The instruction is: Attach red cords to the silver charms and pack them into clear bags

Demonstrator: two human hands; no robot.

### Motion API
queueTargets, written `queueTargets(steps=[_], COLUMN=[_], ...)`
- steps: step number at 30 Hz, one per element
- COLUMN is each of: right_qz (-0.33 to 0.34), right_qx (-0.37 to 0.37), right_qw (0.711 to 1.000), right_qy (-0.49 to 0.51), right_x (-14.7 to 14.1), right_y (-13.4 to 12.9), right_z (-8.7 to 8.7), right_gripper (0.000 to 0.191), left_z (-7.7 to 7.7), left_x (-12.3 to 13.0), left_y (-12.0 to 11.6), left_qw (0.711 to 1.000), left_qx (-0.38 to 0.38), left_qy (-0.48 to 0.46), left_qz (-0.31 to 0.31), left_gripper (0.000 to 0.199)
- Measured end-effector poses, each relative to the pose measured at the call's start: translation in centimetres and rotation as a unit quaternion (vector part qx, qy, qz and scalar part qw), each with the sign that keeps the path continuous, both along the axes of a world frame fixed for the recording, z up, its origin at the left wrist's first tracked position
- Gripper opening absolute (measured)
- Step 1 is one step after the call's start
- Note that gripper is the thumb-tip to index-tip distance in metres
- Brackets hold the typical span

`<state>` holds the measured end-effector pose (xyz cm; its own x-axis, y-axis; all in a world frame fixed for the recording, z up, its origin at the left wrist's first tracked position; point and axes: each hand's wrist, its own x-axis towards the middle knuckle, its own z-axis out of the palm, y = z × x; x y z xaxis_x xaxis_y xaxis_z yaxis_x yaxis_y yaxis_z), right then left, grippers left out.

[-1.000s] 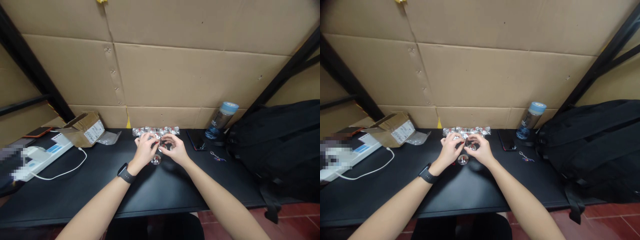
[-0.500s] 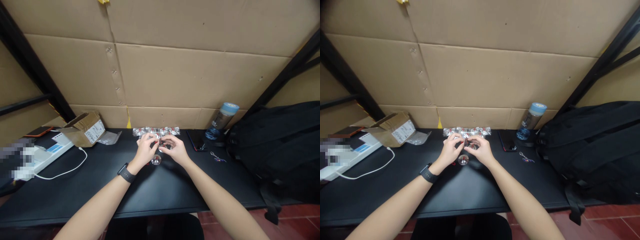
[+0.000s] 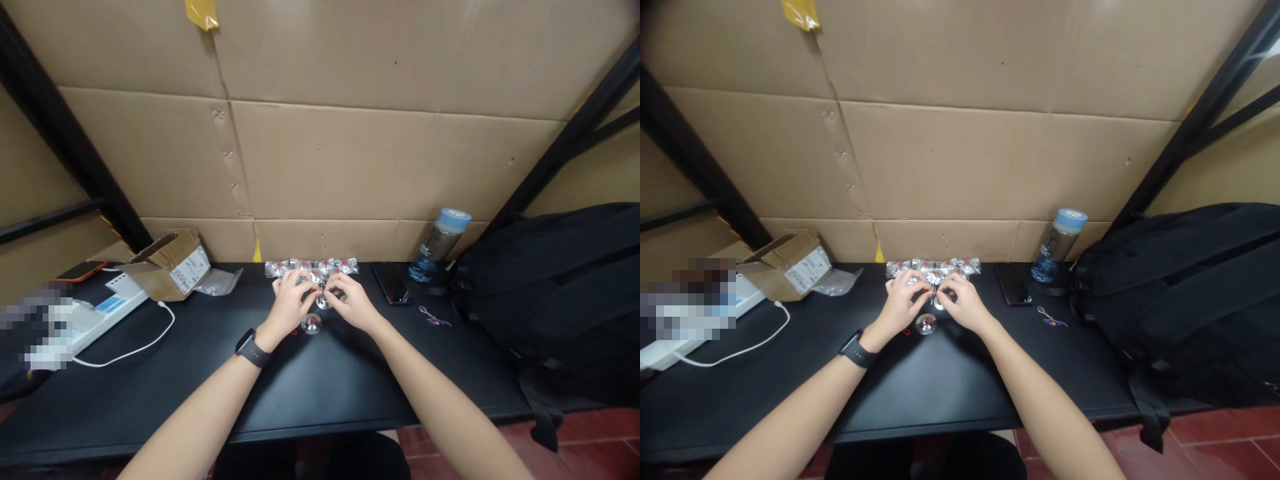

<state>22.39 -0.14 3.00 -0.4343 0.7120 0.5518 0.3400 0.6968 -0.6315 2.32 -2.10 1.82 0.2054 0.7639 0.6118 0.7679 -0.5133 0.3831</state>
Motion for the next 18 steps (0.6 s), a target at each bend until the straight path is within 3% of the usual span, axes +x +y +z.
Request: queueTargets(steps=[7, 11, 14, 18], right_qz=[0.009, -0.006, 0.0, 0.009], right_qx=[0.005, 0.023, 0.038, 0.03], right_qw=[1.0, 1.0, 0.999, 0.999], right_qy=[-0.012, -0.005, -0.008, -0.013], right_x=[-0.2, -0.3, -0.3, -0.2], right_y=[0.1, 0.2, 0.2, 0.1], right_z=[-0.4, -0.8, -0.8, -0.6], right_gripper=[0.012, 0.008, 0.006, 0.006], left_z=[0.2, 0.7, 0.7, 0.5], left_x=[0.1, -0.1, -0.4, -0.8], left_y=[-0.3, -0.1, 0.3, 0.9], left_qw=[1.0, 0.995, 0.968, 0.928], left_qx=[0.006, -0.053, -0.139, -0.215], left_qy=[0.018, -0.065, -0.164, -0.217], left_qz=[-0.017, -0.059, -0.126, -0.212], left_gripper=[0.011, 0.018, 0.034, 0.046])
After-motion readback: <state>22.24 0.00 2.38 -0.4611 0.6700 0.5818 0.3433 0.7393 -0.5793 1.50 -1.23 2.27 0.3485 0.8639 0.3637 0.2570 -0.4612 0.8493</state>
